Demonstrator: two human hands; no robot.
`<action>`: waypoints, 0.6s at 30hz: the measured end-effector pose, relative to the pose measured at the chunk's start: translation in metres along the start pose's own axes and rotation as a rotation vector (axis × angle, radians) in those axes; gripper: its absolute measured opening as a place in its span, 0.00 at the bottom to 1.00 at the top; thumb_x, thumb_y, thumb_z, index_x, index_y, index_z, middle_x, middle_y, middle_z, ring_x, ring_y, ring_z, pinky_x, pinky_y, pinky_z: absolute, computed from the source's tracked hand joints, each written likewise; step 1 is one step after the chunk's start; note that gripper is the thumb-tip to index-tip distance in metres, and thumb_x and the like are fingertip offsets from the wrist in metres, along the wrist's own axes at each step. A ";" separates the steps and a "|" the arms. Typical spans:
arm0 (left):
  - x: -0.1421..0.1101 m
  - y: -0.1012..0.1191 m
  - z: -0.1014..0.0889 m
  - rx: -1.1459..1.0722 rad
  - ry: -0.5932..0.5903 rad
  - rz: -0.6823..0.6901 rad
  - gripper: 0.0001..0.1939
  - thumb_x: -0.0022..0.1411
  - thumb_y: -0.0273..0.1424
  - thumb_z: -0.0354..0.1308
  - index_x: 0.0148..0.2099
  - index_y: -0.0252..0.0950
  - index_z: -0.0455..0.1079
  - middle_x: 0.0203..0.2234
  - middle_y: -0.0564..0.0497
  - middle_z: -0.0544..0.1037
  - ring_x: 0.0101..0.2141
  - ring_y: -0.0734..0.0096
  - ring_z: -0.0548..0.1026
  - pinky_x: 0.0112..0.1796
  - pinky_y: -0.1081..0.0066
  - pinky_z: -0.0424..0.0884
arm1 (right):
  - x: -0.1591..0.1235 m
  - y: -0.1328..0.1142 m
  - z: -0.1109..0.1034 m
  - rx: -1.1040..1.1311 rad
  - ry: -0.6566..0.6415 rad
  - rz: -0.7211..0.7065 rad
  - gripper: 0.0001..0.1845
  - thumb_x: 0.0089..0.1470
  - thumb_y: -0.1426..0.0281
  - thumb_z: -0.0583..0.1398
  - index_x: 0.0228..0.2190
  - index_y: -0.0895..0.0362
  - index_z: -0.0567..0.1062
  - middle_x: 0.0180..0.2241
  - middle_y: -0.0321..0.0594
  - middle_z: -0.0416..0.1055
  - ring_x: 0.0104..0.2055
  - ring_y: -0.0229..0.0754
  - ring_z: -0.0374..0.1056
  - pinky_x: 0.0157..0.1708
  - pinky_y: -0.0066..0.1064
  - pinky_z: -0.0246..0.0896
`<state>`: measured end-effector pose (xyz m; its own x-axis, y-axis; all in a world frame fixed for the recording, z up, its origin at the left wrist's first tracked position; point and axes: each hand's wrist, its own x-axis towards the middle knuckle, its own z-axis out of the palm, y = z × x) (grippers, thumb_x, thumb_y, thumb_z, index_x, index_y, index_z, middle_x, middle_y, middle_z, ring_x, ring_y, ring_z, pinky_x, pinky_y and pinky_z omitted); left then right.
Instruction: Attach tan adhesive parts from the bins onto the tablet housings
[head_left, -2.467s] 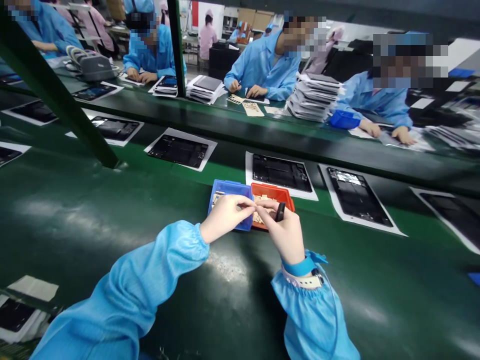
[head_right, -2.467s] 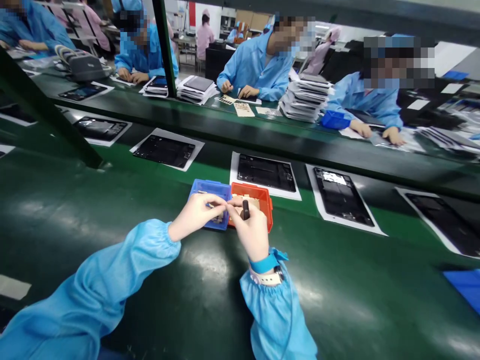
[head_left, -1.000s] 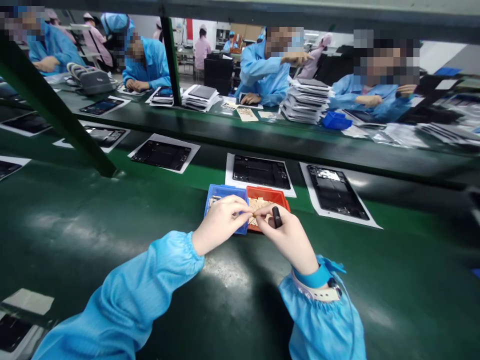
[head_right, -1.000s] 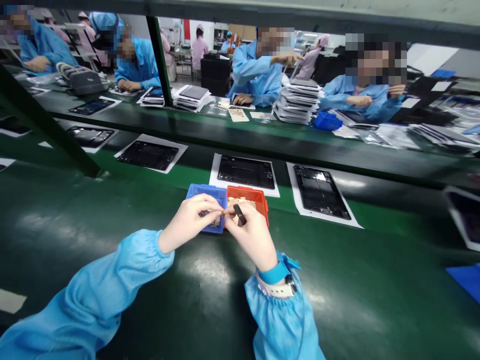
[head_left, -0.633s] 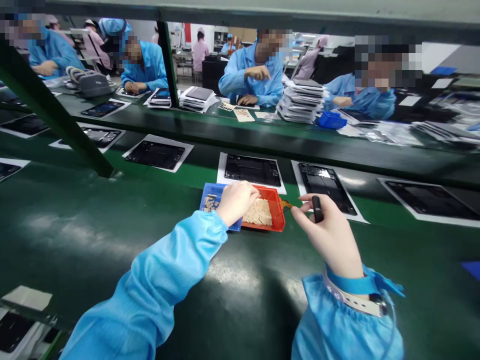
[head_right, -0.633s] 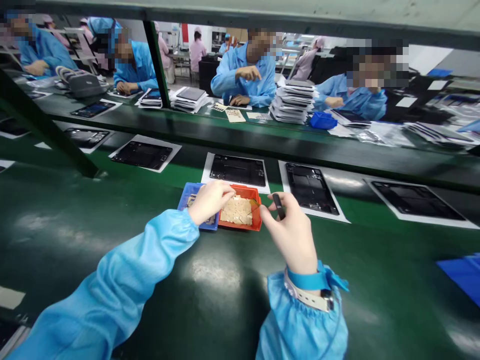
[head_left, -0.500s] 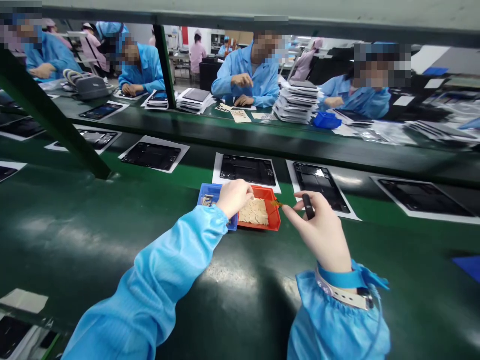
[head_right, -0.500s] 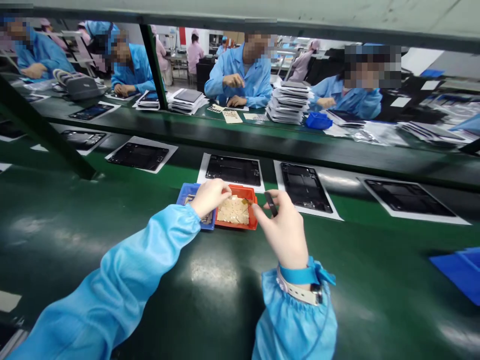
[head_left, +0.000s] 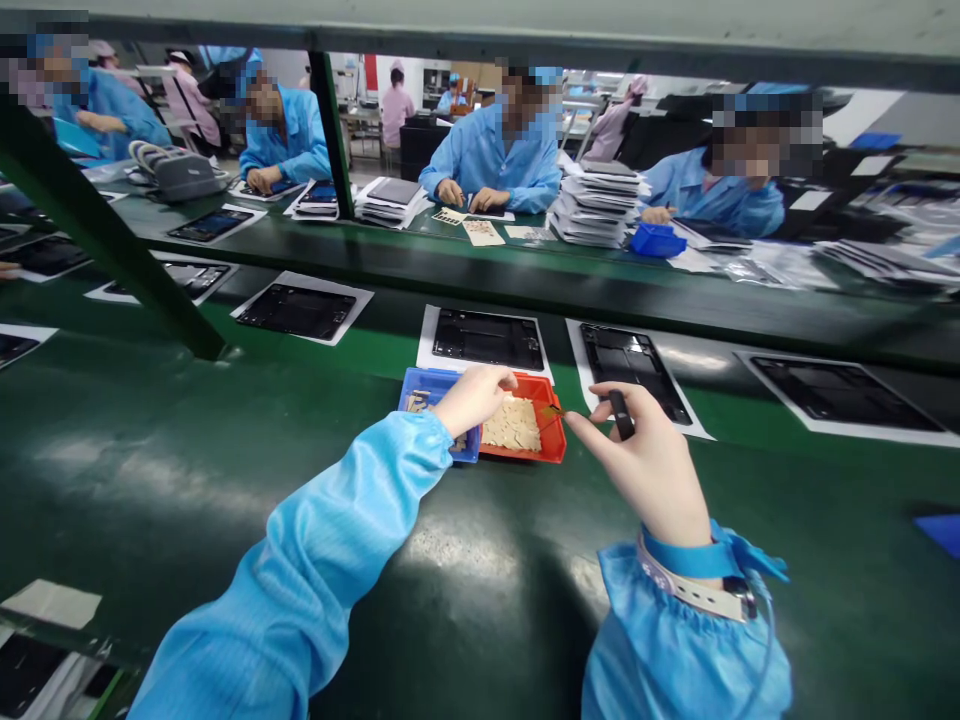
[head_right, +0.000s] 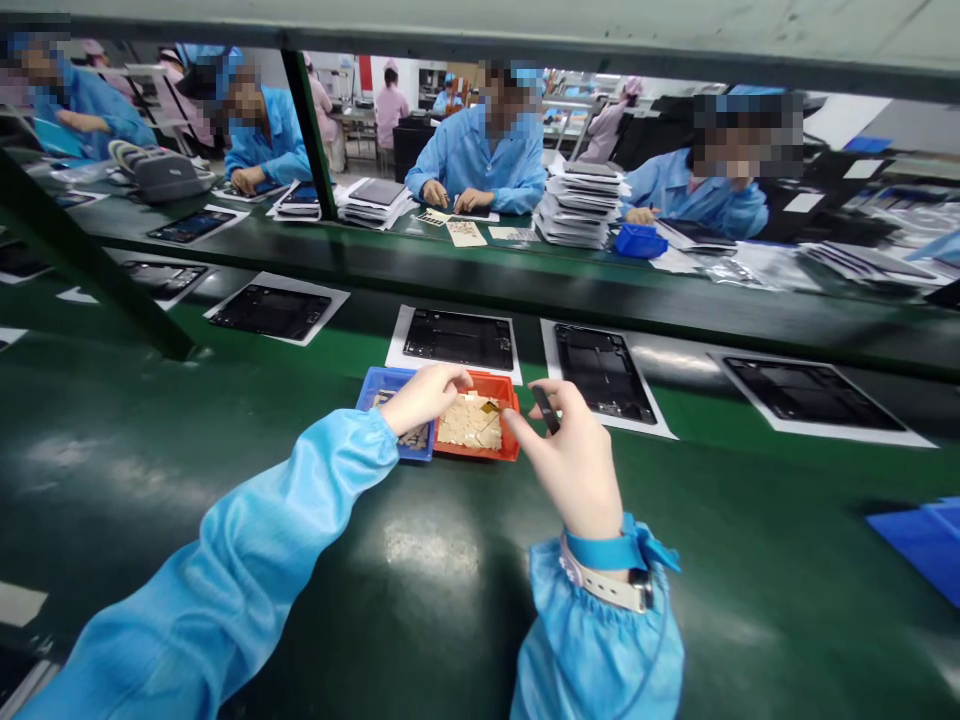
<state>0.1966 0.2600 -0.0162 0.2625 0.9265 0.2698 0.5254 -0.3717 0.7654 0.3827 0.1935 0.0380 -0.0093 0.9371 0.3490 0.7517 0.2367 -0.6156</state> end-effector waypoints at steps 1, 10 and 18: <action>-0.005 0.005 -0.004 -0.011 -0.002 0.014 0.14 0.59 0.17 0.46 0.40 0.32 0.71 0.37 0.48 0.77 0.41 0.69 0.74 0.47 0.70 0.68 | 0.000 -0.001 0.000 0.025 -0.025 -0.016 0.22 0.48 0.56 0.62 0.41 0.55 0.69 0.29 0.35 0.66 0.24 0.34 0.57 0.26 0.30 0.56; -0.082 0.037 -0.044 -0.215 -0.150 0.523 0.11 0.65 0.31 0.50 0.31 0.33 0.68 0.26 0.51 0.72 0.28 0.75 0.69 0.34 0.75 0.66 | -0.009 -0.031 0.006 0.315 -0.477 -0.228 0.34 0.44 0.55 0.66 0.50 0.52 0.63 0.30 0.34 0.62 0.27 0.35 0.61 0.26 0.27 0.59; -0.100 0.047 -0.077 -0.178 0.116 0.416 0.10 0.66 0.30 0.49 0.30 0.35 0.62 0.25 0.53 0.67 0.28 0.75 0.65 0.32 0.74 0.62 | -0.024 -0.044 0.009 0.654 -0.277 -0.217 0.14 0.52 0.62 0.63 0.41 0.50 0.71 0.27 0.33 0.63 0.23 0.34 0.57 0.21 0.27 0.54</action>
<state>0.1329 0.1547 0.0378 0.3237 0.7049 0.6311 0.2447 -0.7067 0.6638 0.3442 0.1627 0.0504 -0.3436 0.8618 0.3732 0.1685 0.4475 -0.8783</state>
